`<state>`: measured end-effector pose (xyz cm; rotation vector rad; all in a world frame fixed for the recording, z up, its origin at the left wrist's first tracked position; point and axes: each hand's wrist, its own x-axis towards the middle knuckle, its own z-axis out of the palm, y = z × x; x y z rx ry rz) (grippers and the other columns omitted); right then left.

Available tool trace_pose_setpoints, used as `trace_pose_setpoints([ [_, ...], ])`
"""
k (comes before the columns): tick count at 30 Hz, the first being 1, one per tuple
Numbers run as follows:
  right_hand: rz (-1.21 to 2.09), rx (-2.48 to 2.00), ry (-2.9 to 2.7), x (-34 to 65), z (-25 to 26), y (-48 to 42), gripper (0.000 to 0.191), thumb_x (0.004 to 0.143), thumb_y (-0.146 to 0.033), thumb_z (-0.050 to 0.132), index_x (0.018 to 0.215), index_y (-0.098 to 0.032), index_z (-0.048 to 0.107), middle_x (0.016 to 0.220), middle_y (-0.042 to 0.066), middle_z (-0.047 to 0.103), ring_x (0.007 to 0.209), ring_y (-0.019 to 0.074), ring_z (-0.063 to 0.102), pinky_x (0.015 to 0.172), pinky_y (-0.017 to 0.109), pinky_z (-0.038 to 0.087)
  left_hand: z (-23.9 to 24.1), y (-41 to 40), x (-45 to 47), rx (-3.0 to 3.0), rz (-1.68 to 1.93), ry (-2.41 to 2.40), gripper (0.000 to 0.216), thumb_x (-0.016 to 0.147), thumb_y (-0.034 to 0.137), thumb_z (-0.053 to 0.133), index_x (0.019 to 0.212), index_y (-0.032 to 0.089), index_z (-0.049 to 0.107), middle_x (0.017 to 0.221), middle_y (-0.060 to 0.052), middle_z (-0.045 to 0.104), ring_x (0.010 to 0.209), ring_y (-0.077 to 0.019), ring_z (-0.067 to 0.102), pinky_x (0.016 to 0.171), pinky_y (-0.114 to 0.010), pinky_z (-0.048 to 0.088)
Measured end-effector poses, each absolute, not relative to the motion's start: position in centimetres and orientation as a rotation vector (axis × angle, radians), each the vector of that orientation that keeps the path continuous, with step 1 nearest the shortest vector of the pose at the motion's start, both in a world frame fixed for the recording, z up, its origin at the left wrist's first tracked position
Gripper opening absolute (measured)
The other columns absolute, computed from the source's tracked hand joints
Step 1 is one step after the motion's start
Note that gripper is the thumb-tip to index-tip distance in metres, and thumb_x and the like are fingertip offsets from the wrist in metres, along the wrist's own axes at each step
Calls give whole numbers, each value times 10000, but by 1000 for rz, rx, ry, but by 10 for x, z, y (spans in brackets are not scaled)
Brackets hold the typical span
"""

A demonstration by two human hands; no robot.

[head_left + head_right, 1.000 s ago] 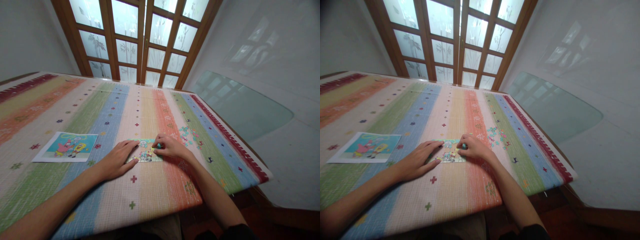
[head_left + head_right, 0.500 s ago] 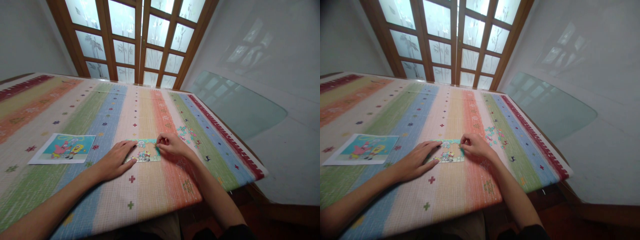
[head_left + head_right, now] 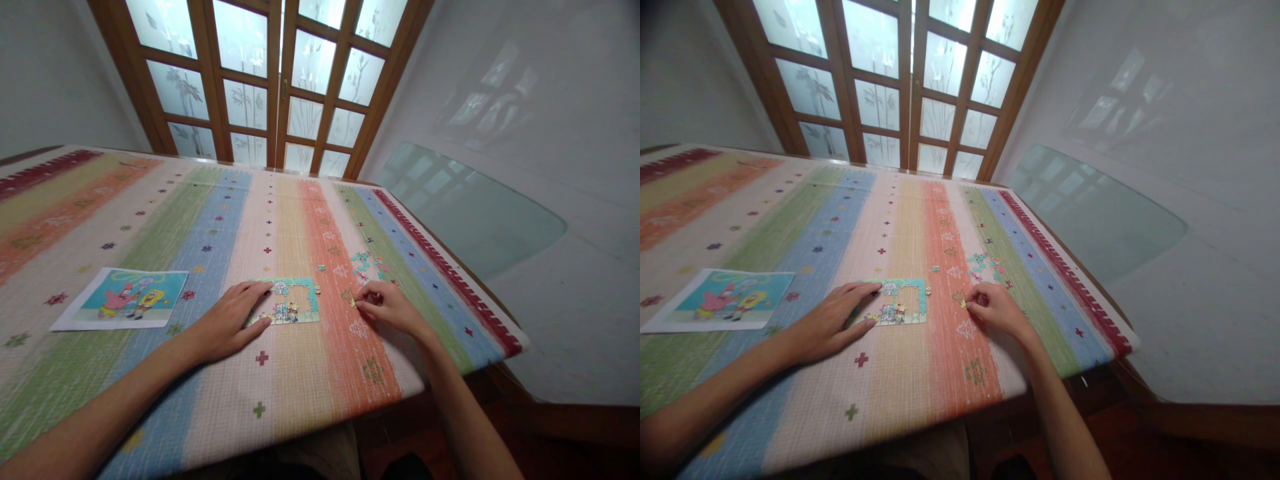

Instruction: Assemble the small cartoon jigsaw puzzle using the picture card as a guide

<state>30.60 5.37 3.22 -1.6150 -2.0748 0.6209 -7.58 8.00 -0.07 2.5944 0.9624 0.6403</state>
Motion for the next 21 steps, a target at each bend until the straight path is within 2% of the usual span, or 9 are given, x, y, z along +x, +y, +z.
trace_pose_setpoints([
  [6, 360, -1738, -1905, 339, 39, 59, 237, 834, -414, 615, 743, -221, 718, 707, 52, 699, 598, 184, 560, 601, 320, 431, 1, 80, -76, 2551, 633, 983, 517, 1016, 426, 506, 1470, 208, 389, 1401, -153, 578, 1288, -330, 545, 1104, -564, 452],
  [14, 169, -1940, -1735, 377, 34, 86, 293, 810, -420, 620, 888, -188, 781, 722, 70, 725, 610, 208, 604, 609, 324, 444, 1, 81, -75, 2547, 649, 977, 514, 1016, 425, 513, 1469, 227, 373, 1393, -139, 583, 1264, -316, 558, 1097, -546, 460],
  [21, 111, -2020, -1757, 386, 36, 97, 221, 768, -202, 568, 838, -184, 776, 825, 85, 766, 731, 225, 663, 706, 326, 491, 1, 81, -75, 2524, 647, 995, 530, 1009, 456, 514, 1457, 196, 401, 1373, -141, 595, 1239, -318, 573, 1082, -535, 472],
])
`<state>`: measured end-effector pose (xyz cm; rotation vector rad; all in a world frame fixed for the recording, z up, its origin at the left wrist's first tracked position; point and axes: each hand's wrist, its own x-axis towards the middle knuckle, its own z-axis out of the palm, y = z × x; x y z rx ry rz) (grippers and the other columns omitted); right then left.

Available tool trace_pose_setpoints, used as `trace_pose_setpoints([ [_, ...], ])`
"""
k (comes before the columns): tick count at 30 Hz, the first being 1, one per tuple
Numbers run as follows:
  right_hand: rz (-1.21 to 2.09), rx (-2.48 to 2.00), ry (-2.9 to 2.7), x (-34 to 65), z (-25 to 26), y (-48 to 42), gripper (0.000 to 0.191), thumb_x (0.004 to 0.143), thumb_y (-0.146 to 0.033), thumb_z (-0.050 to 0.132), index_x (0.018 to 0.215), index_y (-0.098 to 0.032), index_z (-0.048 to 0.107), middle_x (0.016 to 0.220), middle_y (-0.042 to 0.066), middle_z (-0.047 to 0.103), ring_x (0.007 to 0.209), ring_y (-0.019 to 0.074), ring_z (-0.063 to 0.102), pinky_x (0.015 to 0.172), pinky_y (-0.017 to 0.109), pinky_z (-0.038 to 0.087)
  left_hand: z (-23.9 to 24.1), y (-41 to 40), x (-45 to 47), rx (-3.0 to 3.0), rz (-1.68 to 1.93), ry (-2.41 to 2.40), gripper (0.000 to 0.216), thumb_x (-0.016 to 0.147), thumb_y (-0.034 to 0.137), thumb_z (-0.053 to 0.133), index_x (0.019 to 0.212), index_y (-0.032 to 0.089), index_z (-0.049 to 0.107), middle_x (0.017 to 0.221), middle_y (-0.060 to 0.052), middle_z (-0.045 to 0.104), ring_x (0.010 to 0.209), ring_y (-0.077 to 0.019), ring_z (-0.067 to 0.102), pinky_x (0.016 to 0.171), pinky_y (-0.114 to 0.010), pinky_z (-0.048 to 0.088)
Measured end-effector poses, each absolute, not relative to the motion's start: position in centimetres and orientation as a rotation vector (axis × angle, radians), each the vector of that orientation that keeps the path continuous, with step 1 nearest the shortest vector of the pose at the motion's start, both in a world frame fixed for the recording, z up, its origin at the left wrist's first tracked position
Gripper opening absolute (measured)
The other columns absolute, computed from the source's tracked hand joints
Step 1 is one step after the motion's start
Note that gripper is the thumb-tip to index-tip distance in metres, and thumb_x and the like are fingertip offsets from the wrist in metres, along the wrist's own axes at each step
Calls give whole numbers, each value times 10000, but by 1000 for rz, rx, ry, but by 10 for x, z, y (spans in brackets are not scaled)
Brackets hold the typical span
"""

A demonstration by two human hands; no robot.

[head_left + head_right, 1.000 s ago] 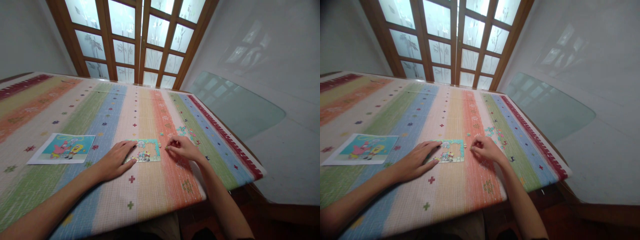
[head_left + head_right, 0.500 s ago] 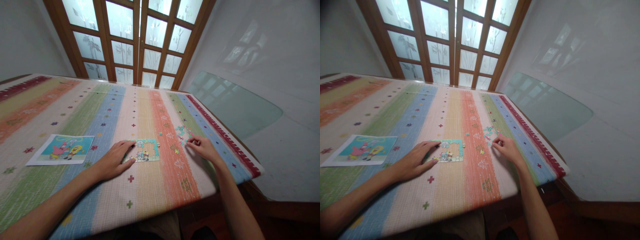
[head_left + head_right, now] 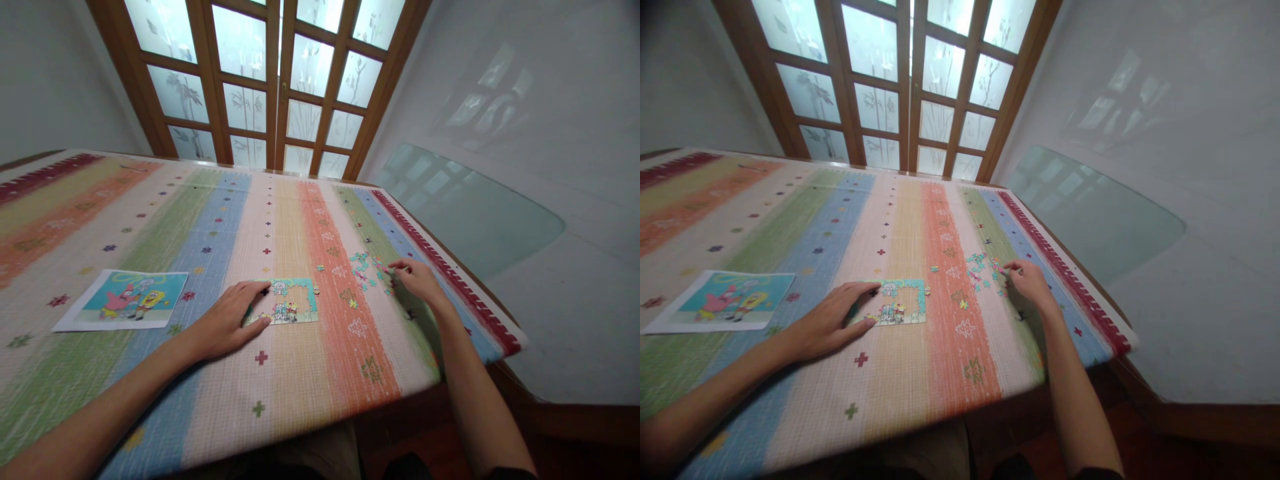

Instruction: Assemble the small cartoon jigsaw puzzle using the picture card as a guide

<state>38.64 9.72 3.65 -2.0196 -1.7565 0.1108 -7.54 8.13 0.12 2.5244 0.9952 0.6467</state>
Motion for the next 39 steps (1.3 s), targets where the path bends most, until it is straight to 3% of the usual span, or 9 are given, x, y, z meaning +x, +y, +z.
trace_pose_setpoints([
  [5, 179, -2010, -1829, 386, 33, 74, 178, 749, -236, 573, 751, -214, 749, 762, 63, 736, 686, 223, 646, 694, 332, 495, 1, 82, -74, 2547, 658, 977, 528, 1006, 443, 517, 1455, 194, 393, 1389, -145, 584, 1252, -318, 567, 1084, -534, 472],
  [16, 253, -1904, -1831, 381, 21, 41, 278, 781, -396, 613, 909, -193, 754, 818, 82, 718, 707, 232, 626, 719, 372, 512, 2, 81, -74, 2580, 673, 971, 504, 1007, 433, 511, 1440, 195, 408, 1374, -145, 596, 1244, -318, 575, 1086, -535, 473],
  [27, 547, -2026, -1842, 377, 36, 49, 114, 720, -314, 641, 695, -206, 669, 684, 33, 669, 637, 194, 596, 624, 308, 451, 2, 81, -75, 2593, 690, 939, 500, 1011, 399, 508, 1447, 193, 374, 1370, -157, 578, 1263, -316, 557, 1086, -539, 473],
  [39, 716, -2068, -1805, 372, 39, 55, 175, 687, -263, 660, 847, -193, 675, 690, 9, 659, 616, 163, 579, 595, 280, 437, 0, 80, -75, 2619, 673, 954, 512, 1015, 409, 503, 1453, 168, 393, 1363, -177, 585, 1262, -318, 566, 1093, -526, 473],
])
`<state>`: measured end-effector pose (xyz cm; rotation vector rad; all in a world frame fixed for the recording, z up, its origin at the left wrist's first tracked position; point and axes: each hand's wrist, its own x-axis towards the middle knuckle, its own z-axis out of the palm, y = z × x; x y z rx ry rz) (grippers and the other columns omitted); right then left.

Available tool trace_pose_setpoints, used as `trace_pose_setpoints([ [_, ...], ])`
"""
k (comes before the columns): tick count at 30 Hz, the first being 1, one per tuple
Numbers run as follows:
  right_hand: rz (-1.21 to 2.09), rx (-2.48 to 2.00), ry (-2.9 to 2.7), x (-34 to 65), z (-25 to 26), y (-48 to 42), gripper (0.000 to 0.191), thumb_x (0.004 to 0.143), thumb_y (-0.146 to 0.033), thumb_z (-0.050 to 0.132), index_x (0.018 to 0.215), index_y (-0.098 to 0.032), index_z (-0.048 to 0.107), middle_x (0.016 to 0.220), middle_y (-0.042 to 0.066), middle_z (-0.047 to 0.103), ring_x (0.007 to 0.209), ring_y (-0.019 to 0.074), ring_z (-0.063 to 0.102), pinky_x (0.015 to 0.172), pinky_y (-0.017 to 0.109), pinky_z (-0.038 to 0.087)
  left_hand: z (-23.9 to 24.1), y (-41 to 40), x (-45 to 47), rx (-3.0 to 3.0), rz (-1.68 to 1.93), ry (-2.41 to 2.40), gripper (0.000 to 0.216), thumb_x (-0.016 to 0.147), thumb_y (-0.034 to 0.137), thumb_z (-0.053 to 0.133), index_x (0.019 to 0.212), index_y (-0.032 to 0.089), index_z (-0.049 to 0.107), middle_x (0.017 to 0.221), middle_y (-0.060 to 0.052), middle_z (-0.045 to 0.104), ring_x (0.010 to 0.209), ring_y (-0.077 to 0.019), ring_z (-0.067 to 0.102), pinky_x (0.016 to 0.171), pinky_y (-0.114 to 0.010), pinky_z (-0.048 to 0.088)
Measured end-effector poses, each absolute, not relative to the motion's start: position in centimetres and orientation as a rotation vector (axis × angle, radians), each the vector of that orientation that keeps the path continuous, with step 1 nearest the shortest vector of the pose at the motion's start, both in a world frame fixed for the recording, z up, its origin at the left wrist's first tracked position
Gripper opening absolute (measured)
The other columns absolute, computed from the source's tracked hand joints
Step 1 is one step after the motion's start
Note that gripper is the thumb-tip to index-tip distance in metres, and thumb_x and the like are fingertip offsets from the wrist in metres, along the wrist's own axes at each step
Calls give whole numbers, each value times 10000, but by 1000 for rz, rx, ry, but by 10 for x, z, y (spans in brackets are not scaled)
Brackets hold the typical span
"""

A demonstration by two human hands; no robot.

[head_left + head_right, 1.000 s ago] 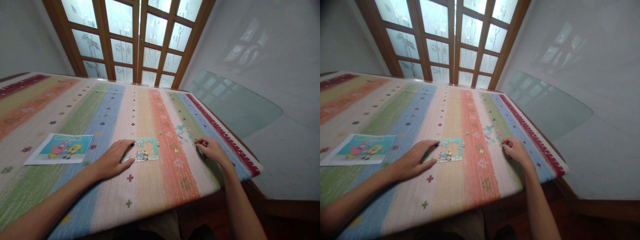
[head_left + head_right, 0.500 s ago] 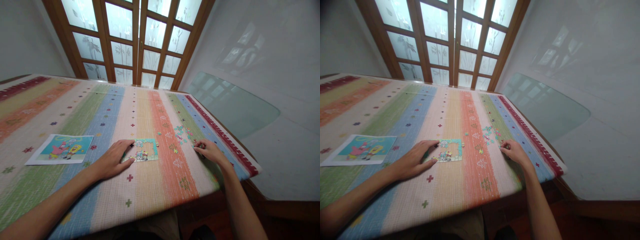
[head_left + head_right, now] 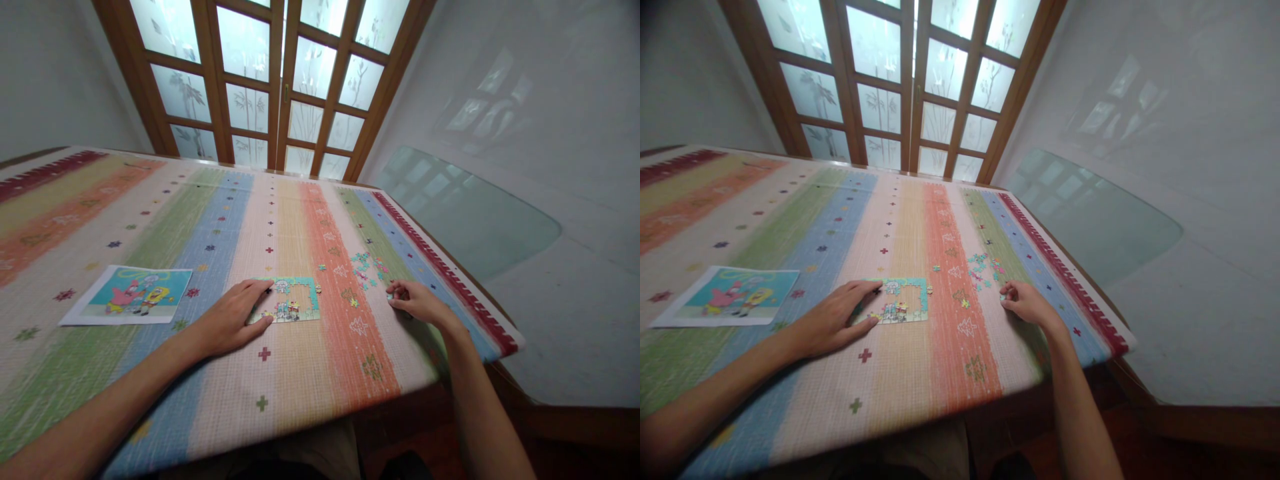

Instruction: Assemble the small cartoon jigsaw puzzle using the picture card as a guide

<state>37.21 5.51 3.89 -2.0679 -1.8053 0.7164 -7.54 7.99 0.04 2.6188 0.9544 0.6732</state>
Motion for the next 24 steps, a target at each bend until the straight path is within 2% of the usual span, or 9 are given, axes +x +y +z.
trace_pose_setpoints([
  [6, 865, -2011, -1885, 365, 49, 57, 152, 704, -346, 656, 724, -196, 670, 605, 6, 622, 561, 160, 546, 551, 288, 405, -1, 80, -76, 2647, 667, 954, 524, 1011, 402, 514, 1467, 175, 390, 1379, -177, 585, 1276, -331, 562, 1098, -544, 462],
  [13, 910, -1650, -2043, 314, 77, 64, 234, 841, -427, 632, 761, -212, 679, 707, 44, 711, 641, 170, 608, 608, 288, 451, 1, 80, -75, 2631, 690, 939, 524, 1008, 400, 517, 1465, 177, 393, 1372, -171, 586, 1280, -326, 552, 1095, -533, 474],
  [16, 974, -1434, -2137, 280, 81, 72, 220, 895, -401, 624, 831, -200, 686, 765, 35, 723, 658, 148, 609, 630, 274, 455, 1, 80, -76, 2630, 682, 940, 527, 1008, 405, 520, 1463, 173, 391, 1381, -174, 577, 1288, -329, 546, 1101, -537, 466],
  [21, 1036, -1227, -2194, 222, 65, 90, 111, 899, -283, 662, 845, -186, 670, 745, 6, 689, 672, 133, 596, 634, 253, 449, 0, 80, -77, 2649, 667, 938, 520, 1014, 404, 512, 1459, 166, 389, 1371, -178, 579, 1272, -326, 555, 1093, -525, 465],
  [24, 1183, -1188, -2199, 193, 53, 102, 42, 887, -196, 664, 853, -173, 669, 718, -4, 685, 653, 123, 600, 634, 241, 455, 0, 79, -76, 2663, 672, 930, 496, 1019, 391, 510, 1448, 168, 401, 1353, -171, 589, 1262, -316, 559, 1085, -510, 470],
])
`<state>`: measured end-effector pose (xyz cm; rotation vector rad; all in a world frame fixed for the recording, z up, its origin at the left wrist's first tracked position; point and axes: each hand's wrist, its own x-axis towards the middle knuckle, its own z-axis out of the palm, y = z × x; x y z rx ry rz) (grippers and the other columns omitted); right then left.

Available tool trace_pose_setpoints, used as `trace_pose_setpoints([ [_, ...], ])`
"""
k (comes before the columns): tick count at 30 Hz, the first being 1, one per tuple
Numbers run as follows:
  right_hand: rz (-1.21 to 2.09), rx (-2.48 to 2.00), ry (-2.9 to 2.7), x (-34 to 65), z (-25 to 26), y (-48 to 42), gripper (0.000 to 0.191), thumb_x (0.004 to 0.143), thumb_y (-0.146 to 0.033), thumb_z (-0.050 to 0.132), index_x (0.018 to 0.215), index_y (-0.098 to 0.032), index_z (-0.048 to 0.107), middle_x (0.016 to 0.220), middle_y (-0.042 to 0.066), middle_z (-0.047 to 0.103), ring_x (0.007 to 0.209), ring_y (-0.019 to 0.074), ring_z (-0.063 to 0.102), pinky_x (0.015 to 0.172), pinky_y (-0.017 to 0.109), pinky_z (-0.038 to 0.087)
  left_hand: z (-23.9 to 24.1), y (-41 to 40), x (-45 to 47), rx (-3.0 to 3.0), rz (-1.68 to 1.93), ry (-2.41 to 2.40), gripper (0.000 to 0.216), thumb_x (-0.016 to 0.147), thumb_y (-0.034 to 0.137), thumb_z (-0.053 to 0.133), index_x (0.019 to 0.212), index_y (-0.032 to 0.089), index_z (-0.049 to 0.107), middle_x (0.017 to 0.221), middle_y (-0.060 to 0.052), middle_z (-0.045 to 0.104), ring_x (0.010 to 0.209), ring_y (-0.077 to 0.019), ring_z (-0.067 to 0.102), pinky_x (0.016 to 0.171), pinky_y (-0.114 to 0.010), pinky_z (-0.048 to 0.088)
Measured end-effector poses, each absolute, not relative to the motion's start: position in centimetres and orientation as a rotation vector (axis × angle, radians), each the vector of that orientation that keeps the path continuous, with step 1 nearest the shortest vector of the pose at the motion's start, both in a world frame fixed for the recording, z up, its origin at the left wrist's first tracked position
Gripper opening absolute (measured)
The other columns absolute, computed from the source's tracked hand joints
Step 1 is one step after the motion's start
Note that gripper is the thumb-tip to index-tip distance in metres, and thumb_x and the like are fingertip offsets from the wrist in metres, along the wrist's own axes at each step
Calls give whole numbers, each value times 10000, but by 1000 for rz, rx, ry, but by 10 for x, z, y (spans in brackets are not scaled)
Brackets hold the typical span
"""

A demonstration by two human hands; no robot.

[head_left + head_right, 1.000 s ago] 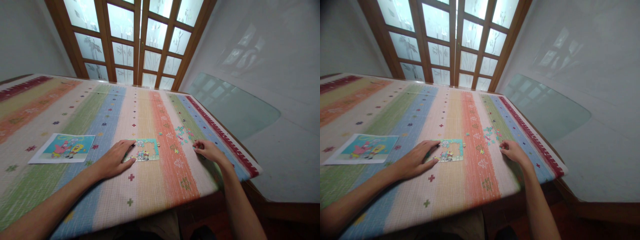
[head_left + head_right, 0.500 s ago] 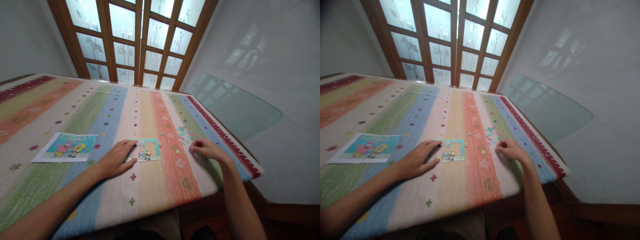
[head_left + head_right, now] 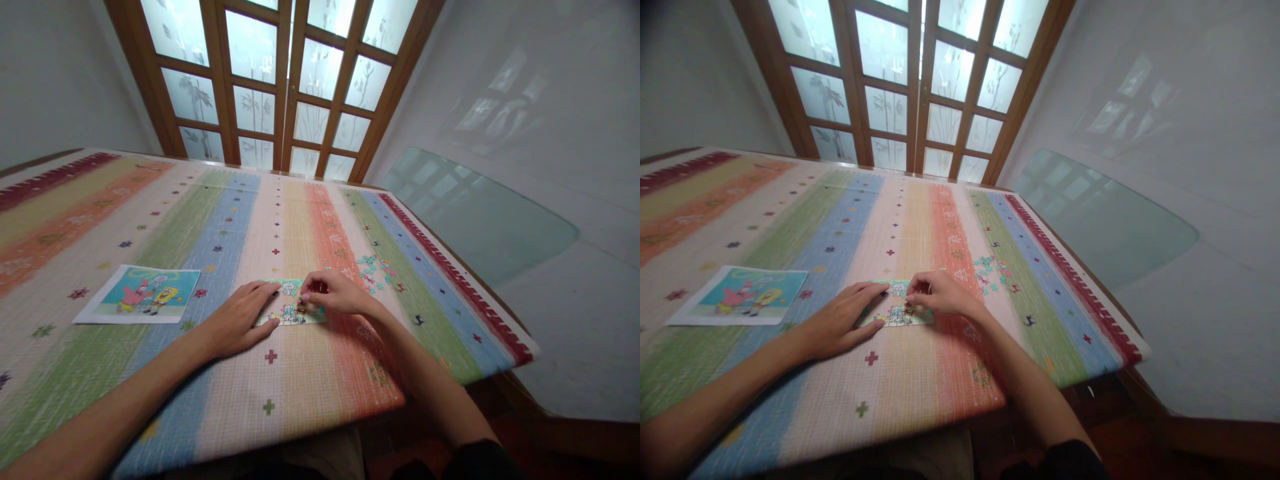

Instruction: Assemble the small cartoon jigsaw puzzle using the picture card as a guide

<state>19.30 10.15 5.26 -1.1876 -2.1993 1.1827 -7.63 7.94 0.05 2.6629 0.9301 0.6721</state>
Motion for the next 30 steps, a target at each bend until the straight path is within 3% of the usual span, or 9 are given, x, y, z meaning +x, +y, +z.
trace_pose_setpoints([
  [5, 1179, -1239, -2236, 167, 41, 111, 27, 877, -152, 681, 855, -167, 686, 696, -14, 670, 618, 116, 576, 606, 233, 442, 0, 79, -75, 2697, 707, 871, 447, 1027, 354, 497, 1439, 193, 436, 1390, -151, 592, 1294, -320, 537, 1105, -527, 452],
  [13, 742, -1198, -2393, 160, 33, 111, 51, 873, -124, 719, 852, -170, 714, 891, 29, 652, 760, 141, 571, 731, 278, 445, 1, 80, -73, 2710, 704, 854, 469, 1028, 366, 495, 1467, 205, 453, 1422, -136, 588, 1306, -312, 536, 1137, -529, 427],
  [30, 680, -1254, -2386, 160, 32, 110, 62, 874, -110, 716, 871, -171, 710, 880, 18, 592, 795, 154, 556, 766, 285, 418, 4, 79, -73, 2745, 688, 815, 352, 1037, 324, 476, 1360, 259, 598, 1381, -112, 589, 1297, -303, 525, 1112, -524, 444],
])
